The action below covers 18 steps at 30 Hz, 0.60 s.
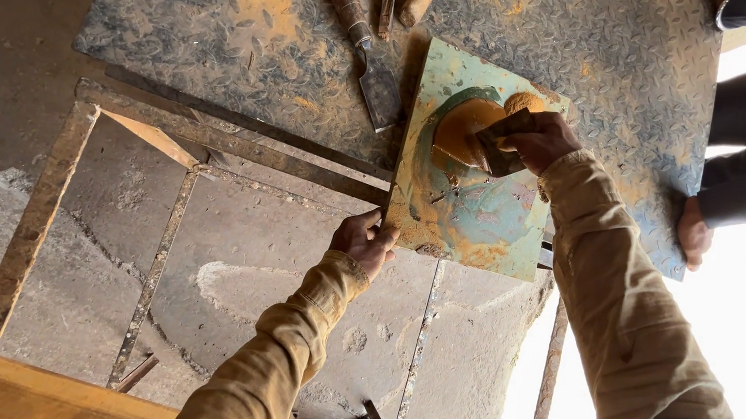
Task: The person mixes a brown filler paste with powder on a small board, then presses the paste by hand into the holes of a long wooden plank. They then use a chisel and mallet to tap and trim the filled spots along the plank.
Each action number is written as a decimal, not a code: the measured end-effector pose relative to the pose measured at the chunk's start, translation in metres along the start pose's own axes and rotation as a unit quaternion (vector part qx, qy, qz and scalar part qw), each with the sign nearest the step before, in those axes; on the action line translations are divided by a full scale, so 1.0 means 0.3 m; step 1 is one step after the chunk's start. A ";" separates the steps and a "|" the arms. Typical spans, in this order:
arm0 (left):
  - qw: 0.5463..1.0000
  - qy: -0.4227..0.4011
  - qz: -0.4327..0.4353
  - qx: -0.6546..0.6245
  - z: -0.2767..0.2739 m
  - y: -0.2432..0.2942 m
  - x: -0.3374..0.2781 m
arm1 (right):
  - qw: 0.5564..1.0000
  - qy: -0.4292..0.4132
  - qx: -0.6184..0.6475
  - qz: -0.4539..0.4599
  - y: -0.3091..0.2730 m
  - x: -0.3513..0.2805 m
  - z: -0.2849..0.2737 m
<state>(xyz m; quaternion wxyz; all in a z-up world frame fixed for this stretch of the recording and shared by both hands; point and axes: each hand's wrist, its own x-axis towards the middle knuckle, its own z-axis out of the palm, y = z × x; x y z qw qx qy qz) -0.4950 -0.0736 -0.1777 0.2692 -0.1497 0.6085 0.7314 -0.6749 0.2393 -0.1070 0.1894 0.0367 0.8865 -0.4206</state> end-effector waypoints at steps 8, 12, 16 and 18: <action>1.000 0.004 -0.012 0.005 0.004 0.003 0.002 | 1.000 -0.015 -0.003 0.000 0.002 0.015 0.036; 1.000 0.008 -0.001 0.006 0.004 -0.011 0.009 | 1.000 -0.017 -0.013 0.004 -0.043 -0.011 0.060; 0.999 0.002 -0.019 0.032 0.002 0.025 -0.005 | 0.999 -0.035 -0.028 -0.003 -0.079 -0.028 0.081; 0.999 -0.005 -0.023 0.032 0.010 0.094 -0.058 | 0.998 -0.030 -0.046 0.004 -0.118 -0.057 0.083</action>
